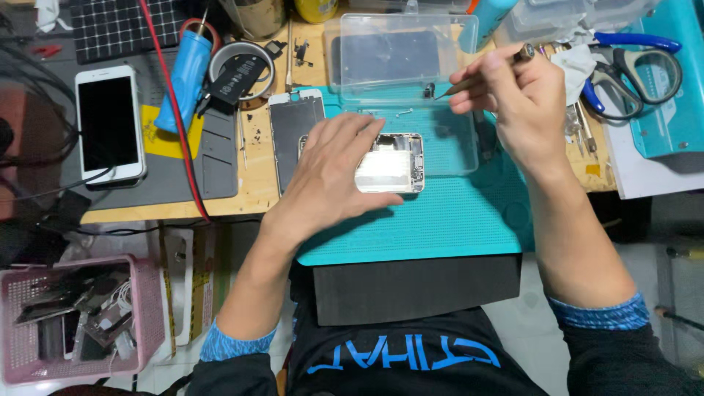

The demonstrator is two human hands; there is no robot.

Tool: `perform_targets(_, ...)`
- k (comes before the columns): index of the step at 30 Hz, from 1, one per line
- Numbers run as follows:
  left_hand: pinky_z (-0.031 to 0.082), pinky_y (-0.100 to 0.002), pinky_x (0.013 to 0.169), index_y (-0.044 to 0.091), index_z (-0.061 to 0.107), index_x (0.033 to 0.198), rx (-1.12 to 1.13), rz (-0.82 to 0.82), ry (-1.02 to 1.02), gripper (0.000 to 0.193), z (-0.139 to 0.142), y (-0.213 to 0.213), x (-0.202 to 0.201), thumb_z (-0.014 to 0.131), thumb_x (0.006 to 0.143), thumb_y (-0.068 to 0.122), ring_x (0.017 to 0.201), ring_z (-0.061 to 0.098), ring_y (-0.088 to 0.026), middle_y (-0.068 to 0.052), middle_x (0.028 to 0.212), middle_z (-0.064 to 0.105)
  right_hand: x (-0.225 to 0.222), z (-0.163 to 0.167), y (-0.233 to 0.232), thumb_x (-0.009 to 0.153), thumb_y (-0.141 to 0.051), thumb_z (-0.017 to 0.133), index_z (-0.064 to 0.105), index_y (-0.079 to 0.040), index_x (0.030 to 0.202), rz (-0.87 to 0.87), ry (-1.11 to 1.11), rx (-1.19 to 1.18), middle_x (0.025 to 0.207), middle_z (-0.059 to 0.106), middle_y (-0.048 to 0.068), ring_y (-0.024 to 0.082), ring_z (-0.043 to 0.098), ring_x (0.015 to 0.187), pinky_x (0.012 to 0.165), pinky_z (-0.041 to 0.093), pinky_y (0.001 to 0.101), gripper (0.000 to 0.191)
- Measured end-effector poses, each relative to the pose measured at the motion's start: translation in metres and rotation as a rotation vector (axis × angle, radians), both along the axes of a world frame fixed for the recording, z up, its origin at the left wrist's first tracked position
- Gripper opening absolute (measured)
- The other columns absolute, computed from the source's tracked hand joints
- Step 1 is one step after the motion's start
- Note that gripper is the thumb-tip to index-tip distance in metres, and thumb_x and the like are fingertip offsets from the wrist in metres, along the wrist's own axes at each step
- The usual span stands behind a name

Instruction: The person repairs a disassembled smartphone at a workbench, using a screwdriver to remove and reinstall small screws and reposition internal components in the phone chassis. They repeatedly lift and reorient the chassis, work on its edges and interior, and set small parts on the mat beside them.

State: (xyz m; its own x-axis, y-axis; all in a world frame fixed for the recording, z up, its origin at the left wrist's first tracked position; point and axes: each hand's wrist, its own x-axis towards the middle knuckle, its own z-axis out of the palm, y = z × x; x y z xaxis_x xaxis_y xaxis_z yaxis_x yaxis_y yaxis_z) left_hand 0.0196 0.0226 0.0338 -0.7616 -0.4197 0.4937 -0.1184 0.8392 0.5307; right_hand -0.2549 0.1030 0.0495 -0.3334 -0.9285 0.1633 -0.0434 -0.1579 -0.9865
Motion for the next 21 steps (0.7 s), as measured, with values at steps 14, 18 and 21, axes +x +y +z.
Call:
perform_targets(14,0.045,-0.046,0.101,-0.005,0.049,0.145,0.045,0.040,-0.141,0.097,0.019,-0.019,0.020,0.097,0.066,0.025,0.119,0.058,-0.036,-0.021,0.131,0.063,-0.015,-0.018,0.013,0.108,0.009,0.067,0.059,0.004,0.124,0.005,0.128,0.002,0.115,0.073,0.015,0.019,0.074,0.101,0.093,0.064,0.0307,0.018)
perform_targets(18,0.048,-0.045,0.100,-0.003,0.043,0.154,0.071,0.124,-0.144,0.108,0.020,-0.026,0.028,0.100,0.068,0.026,0.115,0.059,-0.036,-0.018,0.124,0.065,-0.010,-0.014,0.016,0.104,0.008,0.064,0.055,0.001,0.117,0.001,0.108,-0.026,0.109,0.070,0.010,0.018,0.074,0.102,0.093,0.065,0.0313,0.018)
perform_targets(21,0.047,-0.045,0.103,-0.002,0.040,0.157,0.060,0.195,-0.153,0.110,0.021,-0.030,0.037,0.101,0.068,0.024,0.117,0.060,-0.036,-0.018,0.128,0.064,-0.006,-0.011,0.017,0.106,0.009,0.064,0.055,0.001,0.119,0.014,0.124,-0.043,0.113,0.069,0.011,0.018,0.073,0.104,0.094,0.064,0.0312,0.017)
